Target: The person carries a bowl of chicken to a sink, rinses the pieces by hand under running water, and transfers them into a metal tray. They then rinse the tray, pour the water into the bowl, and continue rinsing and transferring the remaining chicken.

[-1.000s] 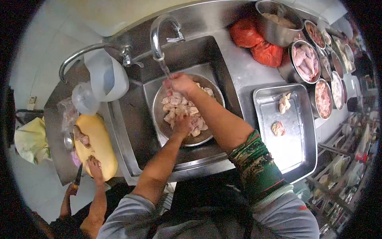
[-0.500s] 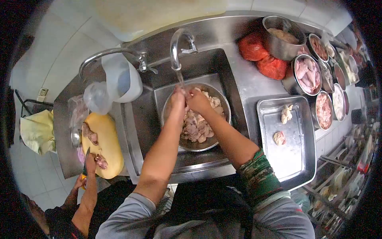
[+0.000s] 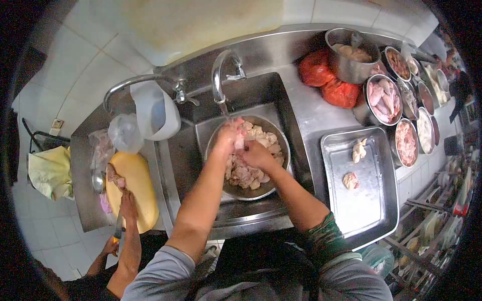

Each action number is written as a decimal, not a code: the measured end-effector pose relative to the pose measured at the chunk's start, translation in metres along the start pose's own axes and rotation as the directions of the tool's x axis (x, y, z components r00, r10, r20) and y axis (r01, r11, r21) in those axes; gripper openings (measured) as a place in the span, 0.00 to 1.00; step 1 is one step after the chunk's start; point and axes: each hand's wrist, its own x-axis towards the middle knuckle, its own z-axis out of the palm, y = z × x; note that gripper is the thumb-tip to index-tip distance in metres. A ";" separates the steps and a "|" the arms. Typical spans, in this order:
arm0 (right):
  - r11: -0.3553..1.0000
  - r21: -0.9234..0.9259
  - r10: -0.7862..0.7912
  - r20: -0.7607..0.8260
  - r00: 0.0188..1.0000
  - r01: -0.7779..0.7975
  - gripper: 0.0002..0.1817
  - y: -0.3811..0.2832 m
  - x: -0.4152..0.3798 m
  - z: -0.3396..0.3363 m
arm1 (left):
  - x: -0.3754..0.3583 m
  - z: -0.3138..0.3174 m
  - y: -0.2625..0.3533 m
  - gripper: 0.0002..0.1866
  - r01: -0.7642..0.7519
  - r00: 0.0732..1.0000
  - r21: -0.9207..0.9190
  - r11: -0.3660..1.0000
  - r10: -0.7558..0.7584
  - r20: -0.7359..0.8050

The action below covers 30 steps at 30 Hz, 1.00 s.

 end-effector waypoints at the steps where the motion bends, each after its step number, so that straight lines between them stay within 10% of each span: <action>1: 0.976 0.216 -0.032 -0.033 0.999 0.039 0.16 0.004 0.004 -0.001 | 0.002 0.001 0.008 0.13 0.004 0.999 -0.068 0.998 -0.002 0.035; 5: 0.691 0.718 -0.015 -0.107 0.994 0.087 0.17 -0.018 0.021 0.007 | -0.038 0.021 0.003 0.24 -0.369 0.923 0.384 0.846 0.384 0.040; 9: 0.300 0.954 0.159 -0.052 0.986 0.001 0.16 -0.016 0.083 0.018 | -0.059 0.024 -0.013 0.28 -0.371 0.849 0.348 0.861 0.467 -0.249; 14: 0.230 0.970 0.034 -0.082 0.996 0.072 0.14 -0.032 0.089 0.029 | -0.045 0.017 0.012 0.25 -0.060 0.998 -0.562 0.825 0.036 -0.054; 19: 0.928 0.321 -0.092 -0.292 0.952 0.188 0.17 -0.041 0.068 0.001 | -0.016 0.012 0.027 0.20 0.057 0.996 -0.431 0.901 -0.084 -0.042; 21: 0.955 -0.292 -0.205 -0.502 0.840 0.058 0.18 -0.050 0.052 -0.007 | -0.015 0.019 0.037 0.17 0.048 0.995 -0.346 0.937 -0.077 -0.070; 23: 0.918 -0.396 -0.250 -0.592 0.766 -0.006 0.18 -0.045 0.035 -0.008 | -0.016 0.024 0.033 0.14 -0.064 0.982 0.040 0.997 0.070 -0.175; 25: 0.880 -0.470 -0.274 -0.620 0.735 -0.068 0.18 -0.032 0.024 -0.010 | 0.005 0.004 -0.006 0.14 -0.256 0.908 0.630 0.733 0.407 -0.104; 26: 0.861 -0.499 -0.265 -0.606 0.750 -0.099 0.17 -0.014 0.023 -0.012 | 0.025 -0.012 -0.038 0.14 -0.155 0.965 0.581 0.799 0.250 -0.086; 28: 0.843 -0.534 -0.309 -0.583 0.751 -0.068 0.16 0.006 0.018 -0.023 | 0.049 -0.046 -0.135 0.12 -0.304 0.912 0.771 0.560 0.405 0.065; 30: 0.831 -0.552 -0.421 -0.553 0.719 0.063 0.15 0.011 0.005 -0.034 | 0.010 -0.045 -0.138 0.14 -0.472 0.874 0.867 0.156 0.209 0.438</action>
